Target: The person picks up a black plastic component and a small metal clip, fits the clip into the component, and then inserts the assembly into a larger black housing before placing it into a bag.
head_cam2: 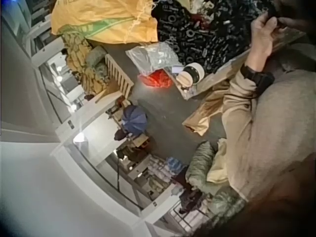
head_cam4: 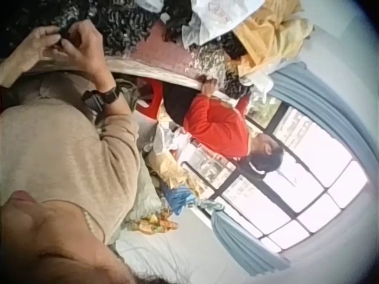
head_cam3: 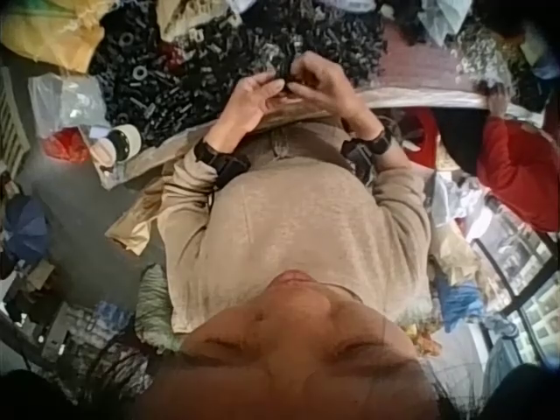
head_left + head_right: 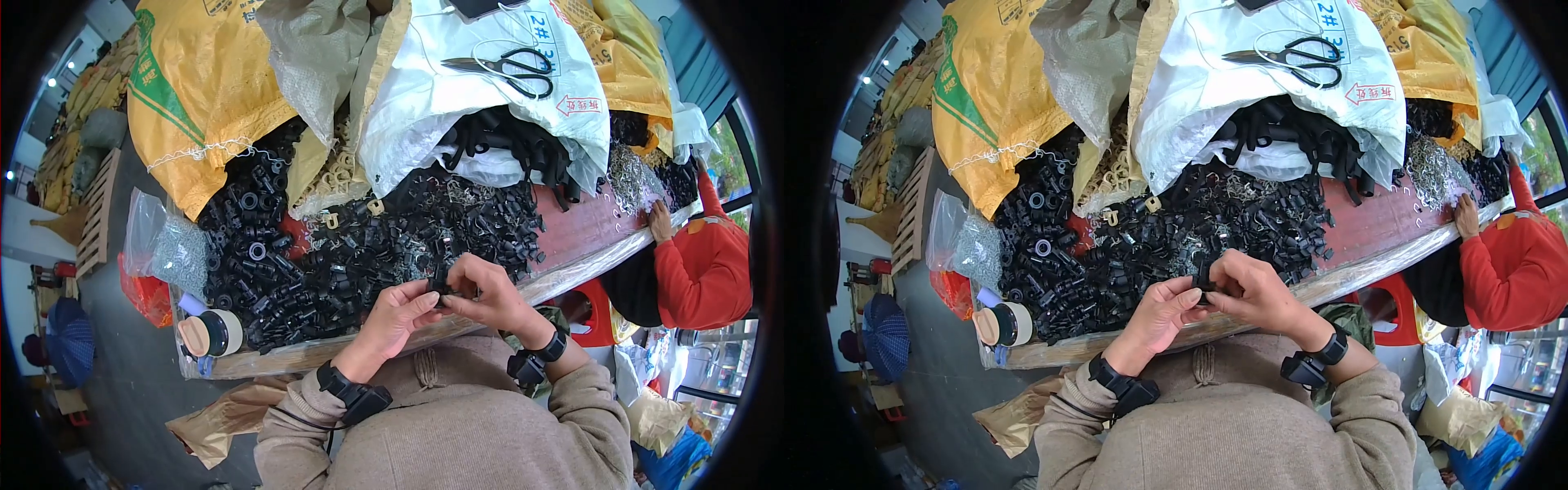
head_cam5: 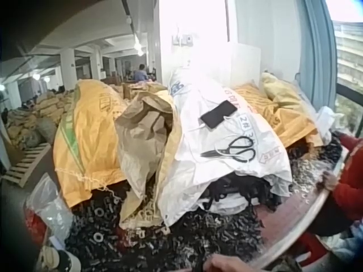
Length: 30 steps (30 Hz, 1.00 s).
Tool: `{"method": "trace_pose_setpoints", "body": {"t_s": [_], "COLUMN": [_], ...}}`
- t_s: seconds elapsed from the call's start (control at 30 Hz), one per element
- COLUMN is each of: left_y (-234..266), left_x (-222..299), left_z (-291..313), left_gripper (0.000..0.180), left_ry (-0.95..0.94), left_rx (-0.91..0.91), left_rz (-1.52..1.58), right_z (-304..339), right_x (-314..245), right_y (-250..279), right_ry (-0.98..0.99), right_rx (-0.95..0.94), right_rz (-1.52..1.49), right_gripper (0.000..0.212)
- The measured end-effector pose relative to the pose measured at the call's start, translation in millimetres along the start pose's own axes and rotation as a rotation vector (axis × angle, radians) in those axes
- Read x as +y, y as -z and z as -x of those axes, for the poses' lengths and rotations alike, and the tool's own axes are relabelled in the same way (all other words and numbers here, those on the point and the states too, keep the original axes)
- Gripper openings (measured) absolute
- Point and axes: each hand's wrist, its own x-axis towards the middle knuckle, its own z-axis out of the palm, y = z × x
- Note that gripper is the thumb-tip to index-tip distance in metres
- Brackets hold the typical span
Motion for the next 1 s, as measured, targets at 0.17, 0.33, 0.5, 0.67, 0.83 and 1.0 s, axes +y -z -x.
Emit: {"method": "trace_pose_setpoints", "body": {"t_s": [0.17, 0.33, 0.5, 0.67, 0.83, 1.0], "left_y": [9.3, 29.2, 45.6, 46.9, 20.5, 3.2], "left_x": [15.6, 66.4, 89.3, 79.7, 51.4, 19.4], "left_z": [-2.3, -34.6, -65.9, -54.2, -29.0, -11.1], "left_gripper": [0.024, 0.032, 0.035, 0.03, 0.029, 0.033], "left_ry": [-0.064, -0.861, -0.756, -0.57, -0.446, -0.391], "left_rx": [0.001, 0.376, 0.244, 0.266, 0.158, 0.153], "left_rz": [-0.266, -1.504, -1.648, -1.344, -0.485, -0.298], "right_z": [0.3, -0.4, 0.7, 2.3, -5.0, -15.3], "right_x": [10.1, 16.0, 20.9, 29.1, 30.0, 28.0], "right_y": [1.7, -1.2, -1.8, 1.8, -9.3, -27.9], "right_ry": [-0.187, -0.131, -0.093, -0.133, -0.261, -0.26], "right_rx": [-0.065, -0.054, -0.039, -0.011, 0.115, 0.192], "right_rz": [-0.172, -0.097, -0.041, -0.04, -0.253, -0.49], "right_gripper": [0.018, 0.017, 0.015, 0.014, 0.012, 0.013]}}
